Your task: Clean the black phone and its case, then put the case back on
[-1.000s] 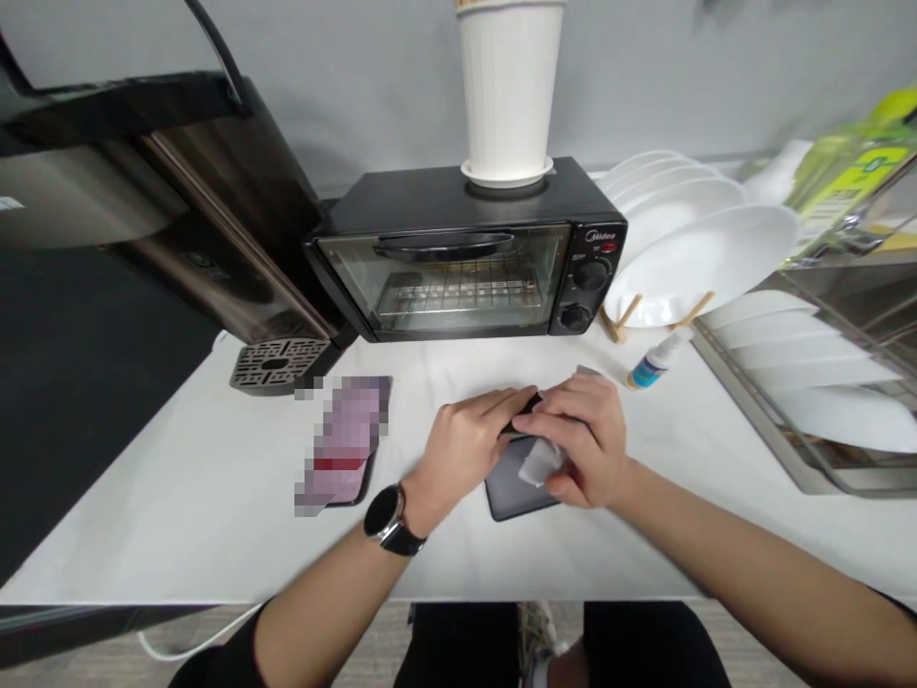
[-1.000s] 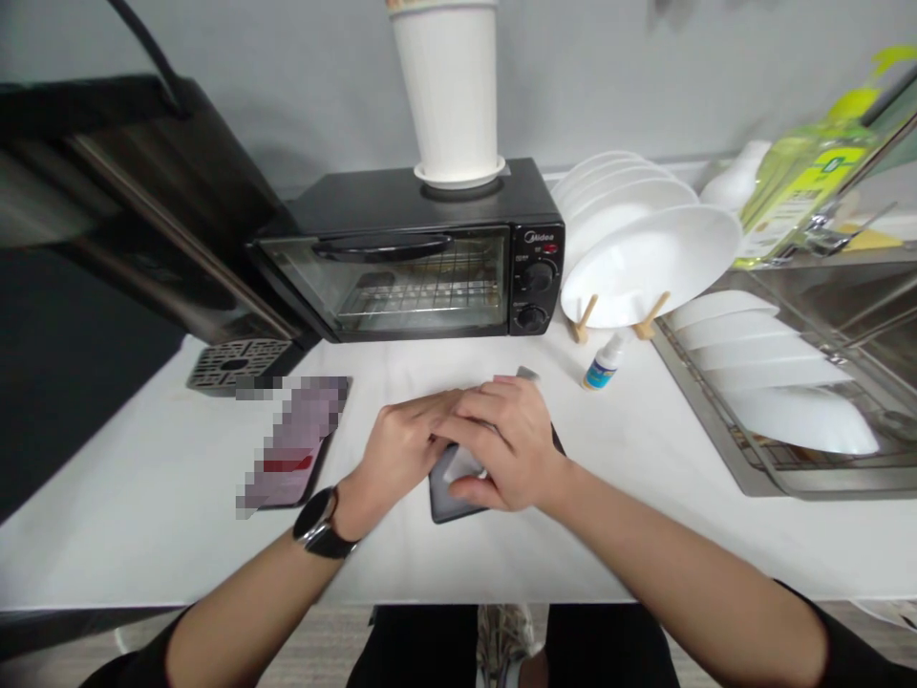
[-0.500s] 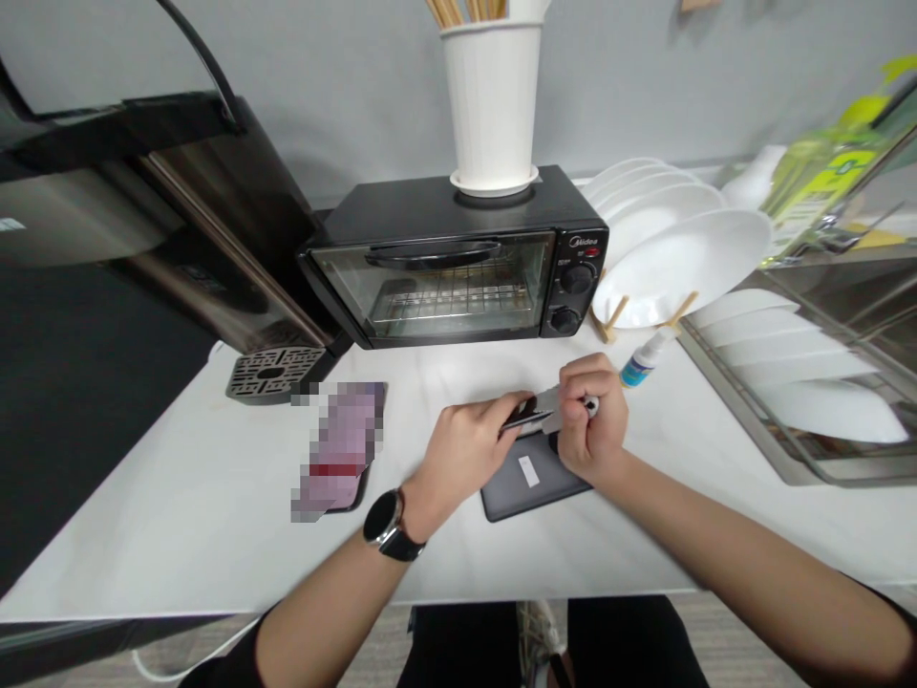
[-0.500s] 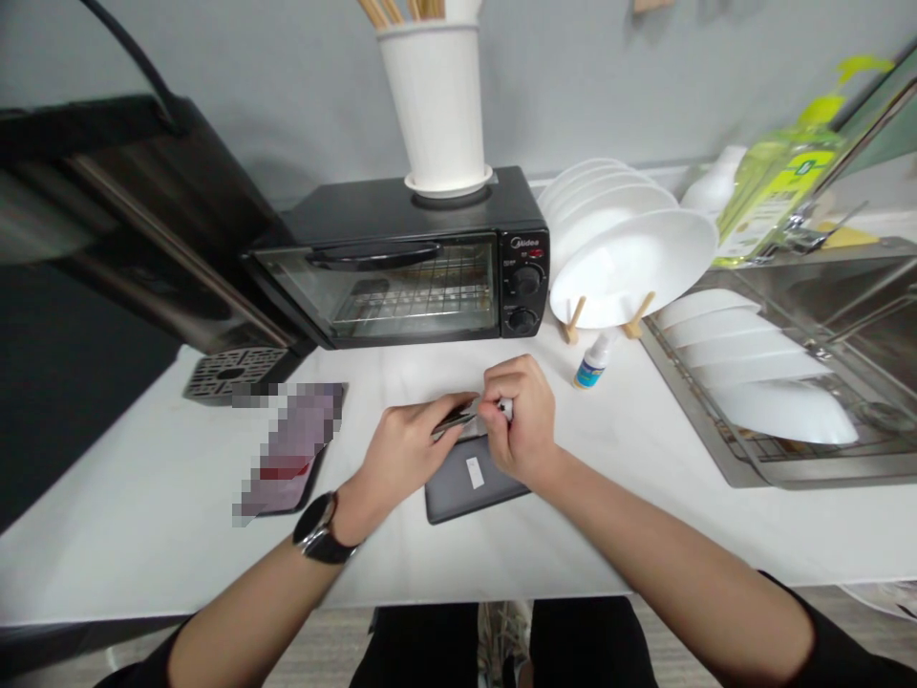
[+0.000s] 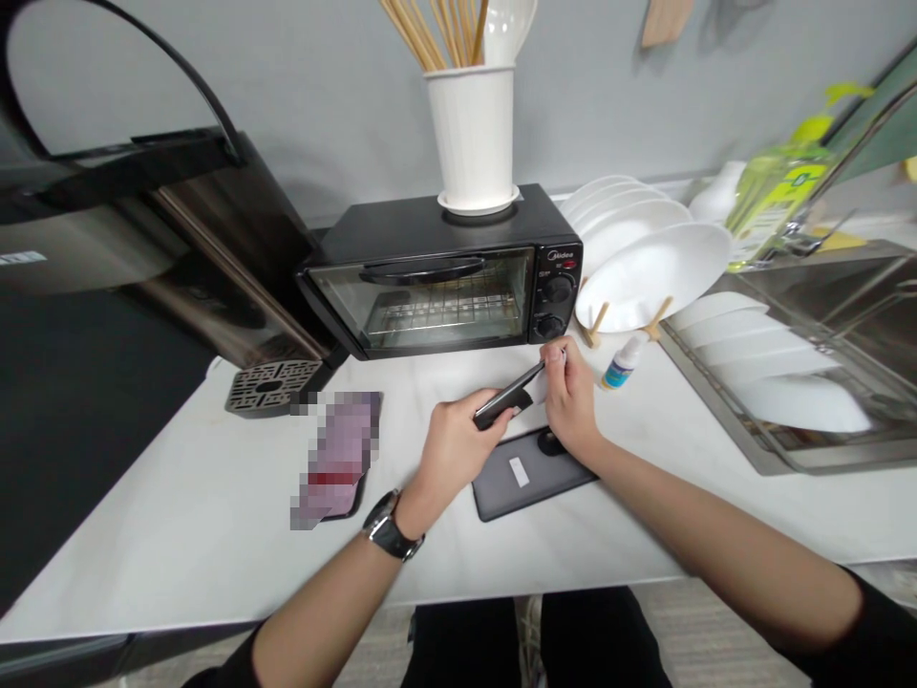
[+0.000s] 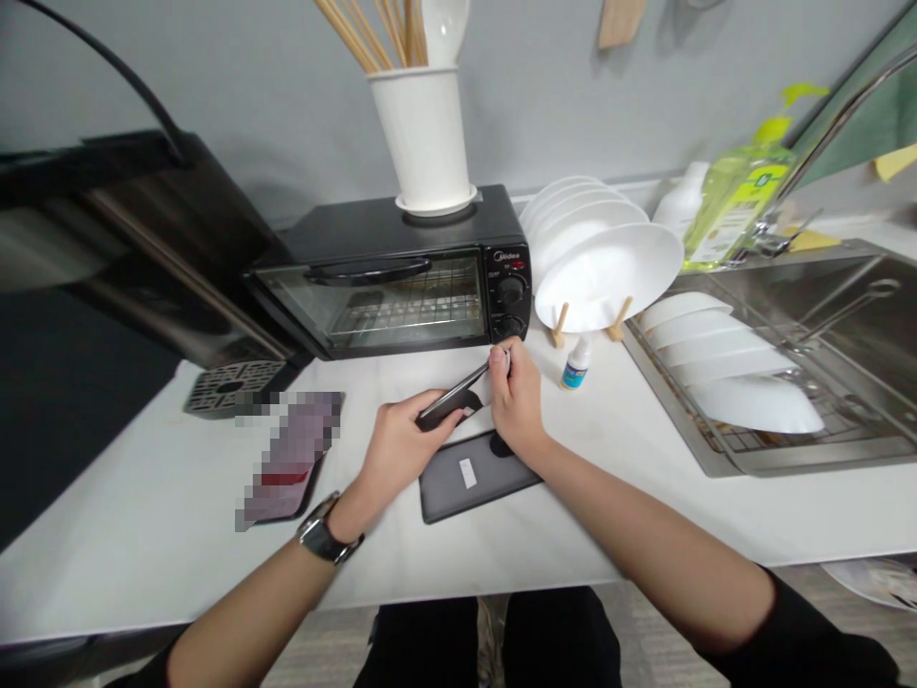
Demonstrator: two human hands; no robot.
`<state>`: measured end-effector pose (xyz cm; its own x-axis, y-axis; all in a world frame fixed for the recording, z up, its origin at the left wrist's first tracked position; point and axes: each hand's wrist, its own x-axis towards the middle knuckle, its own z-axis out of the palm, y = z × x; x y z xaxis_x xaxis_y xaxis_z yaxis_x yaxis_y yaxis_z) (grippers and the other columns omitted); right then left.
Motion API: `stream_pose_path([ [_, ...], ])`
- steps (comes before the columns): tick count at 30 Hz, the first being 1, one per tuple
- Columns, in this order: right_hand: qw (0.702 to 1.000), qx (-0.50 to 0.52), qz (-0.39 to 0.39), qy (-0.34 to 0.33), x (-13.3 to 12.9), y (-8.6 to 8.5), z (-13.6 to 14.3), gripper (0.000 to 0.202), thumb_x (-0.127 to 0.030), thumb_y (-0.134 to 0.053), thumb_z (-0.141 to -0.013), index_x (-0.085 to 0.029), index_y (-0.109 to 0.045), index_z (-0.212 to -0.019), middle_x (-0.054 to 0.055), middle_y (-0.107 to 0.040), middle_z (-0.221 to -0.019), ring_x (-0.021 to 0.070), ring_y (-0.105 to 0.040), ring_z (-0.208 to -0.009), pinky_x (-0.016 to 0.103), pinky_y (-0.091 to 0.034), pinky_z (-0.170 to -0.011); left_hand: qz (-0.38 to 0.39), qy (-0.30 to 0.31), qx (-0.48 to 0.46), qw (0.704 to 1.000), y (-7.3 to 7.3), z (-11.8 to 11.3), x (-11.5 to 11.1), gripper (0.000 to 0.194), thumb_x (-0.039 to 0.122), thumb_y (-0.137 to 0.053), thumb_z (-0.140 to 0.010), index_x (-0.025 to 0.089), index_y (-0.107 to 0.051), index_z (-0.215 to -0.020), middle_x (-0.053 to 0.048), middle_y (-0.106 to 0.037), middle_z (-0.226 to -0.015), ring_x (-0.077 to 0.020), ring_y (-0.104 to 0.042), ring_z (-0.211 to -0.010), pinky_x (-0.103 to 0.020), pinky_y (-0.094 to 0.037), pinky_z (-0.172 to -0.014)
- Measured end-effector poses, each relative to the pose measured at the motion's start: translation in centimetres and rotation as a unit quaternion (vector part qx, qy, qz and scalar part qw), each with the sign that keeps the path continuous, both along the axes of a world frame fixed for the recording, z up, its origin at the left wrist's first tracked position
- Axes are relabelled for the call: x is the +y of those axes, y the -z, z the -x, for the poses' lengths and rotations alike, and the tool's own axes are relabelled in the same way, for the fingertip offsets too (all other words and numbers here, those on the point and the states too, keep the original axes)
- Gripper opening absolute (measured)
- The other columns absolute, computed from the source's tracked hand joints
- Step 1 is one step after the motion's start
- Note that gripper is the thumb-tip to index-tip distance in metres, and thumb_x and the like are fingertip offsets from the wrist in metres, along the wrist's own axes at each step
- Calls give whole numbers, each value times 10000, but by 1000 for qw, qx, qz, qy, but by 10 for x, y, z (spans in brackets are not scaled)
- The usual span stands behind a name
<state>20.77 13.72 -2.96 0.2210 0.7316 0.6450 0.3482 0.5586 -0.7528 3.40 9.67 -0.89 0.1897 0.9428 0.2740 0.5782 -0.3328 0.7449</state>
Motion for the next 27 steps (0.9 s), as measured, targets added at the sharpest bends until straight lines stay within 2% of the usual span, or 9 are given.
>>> stream_pose_path([
  [3, 1000, 11, 11, 16, 4, 1, -2, 334, -442, -366, -1117, -244, -490, -877, -28, -477, -762, 163, -466, -700, 308, -386, -663, 33, 15, -83, 996, 1, -2, 3, 263, 116, -665, -843, 170, -785, -1070, 11, -799, -932, -131, -727, -811, -193, -541, -757],
  [7, 998, 48, 2, 46, 7, 4, -5, 343, -461, -333, -1115, -257, -500, -896, -1, -504, -797, 199, -506, -747, 353, -437, -721, 107, 59, -237, 964, -2, 0, 2, 296, 275, -758, -866, 131, -794, -1122, -87, -808, -1123, -242, -764, -1034, -327, -614, -935],
  [11, 996, 72, -13, 52, 4, 2, -6, 332, -454, -309, -1111, -276, -467, -880, 11, -495, -814, 217, -520, -749, 384, -461, -741, 207, 160, -327, 908, -1, -2, -5, 486, 429, -734, -940, 255, -684, -1391, -87, -660, -1452, -301, -652, -1320, -417, -640, -976],
  [13, 997, 44, -34, 54, -1, -3, -5, 326, -427, -316, -1112, -270, -480, -879, 18, -511, -831, 216, -539, -783, 384, -469, -764, 232, 198, -328, 894, 6, -5, -7, 531, 462, -676, -984, 312, -591, -1486, -79, -617, -1504, -293, -651, -1326, -426, -659, -940],
  [15, 996, -40, -59, 44, -10, -8, -1, 342, -380, -309, -1115, -255, -536, -891, 42, -588, -909, 224, -589, -915, 422, -469, -907, 200, 201, -300, 911, 15, -7, -6, 512, 440, -620, -1020, 289, -570, -1506, -93, -651, -1462, -277, -705, -1246, -424, -661, -935],
  [17, 980, -176, -92, -32, -21, -12, 4, 362, -352, -297, -1119, -251, -612, -974, 51, -678, -1018, 232, -621, -1065, 490, -387, -1102, 116, 164, -233, 951, 25, -6, -3, 420, 364, -595, -1028, 217, -650, -1417, -109, -726, -1342, -265, -749, -1143, -421, -653, -941],
  [21, 888, -362, -170, -226, -26, -16, 5, 485, -499, -261, -1117, -233, -617, -1312, 60, -749, -1221, 222, -662, -1154, 453, -314, -1228, 13, 106, -124, 986, 31, -3, 1, 208, 222, -648, -957, 166, -770, -1116, -111, -804, -1096, -264, -764, -1030, -407, -632, -948],
  [25, 933, -332, -115, -79, -13, -15, -10, 592, -591, -254, -1089, -232, -556, -1451, 101, -706, -1333, 291, -616, -1293, 580, -218, -1272, -4, 131, -129, 983, 22, -4, 0, 359, 278, -585, -1017, 169, -683, -1344, -116, -721, -1354, -251, -693, -1253, -405, -553, -1106],
  [27, 933, -336, -108, -65, -14, -14, -11, 634, -618, -261, -1078, -224, -506, -1511, 116, -679, -1386, 308, -567, -1373, 612, -170, -1285, -30, 133, -107, 985, 21, -4, -1, 384, 303, -568, -1029, 188, -659, -1385, -102, -712, -1376, -245, -692, -1261, -396, -558, -1100],
])
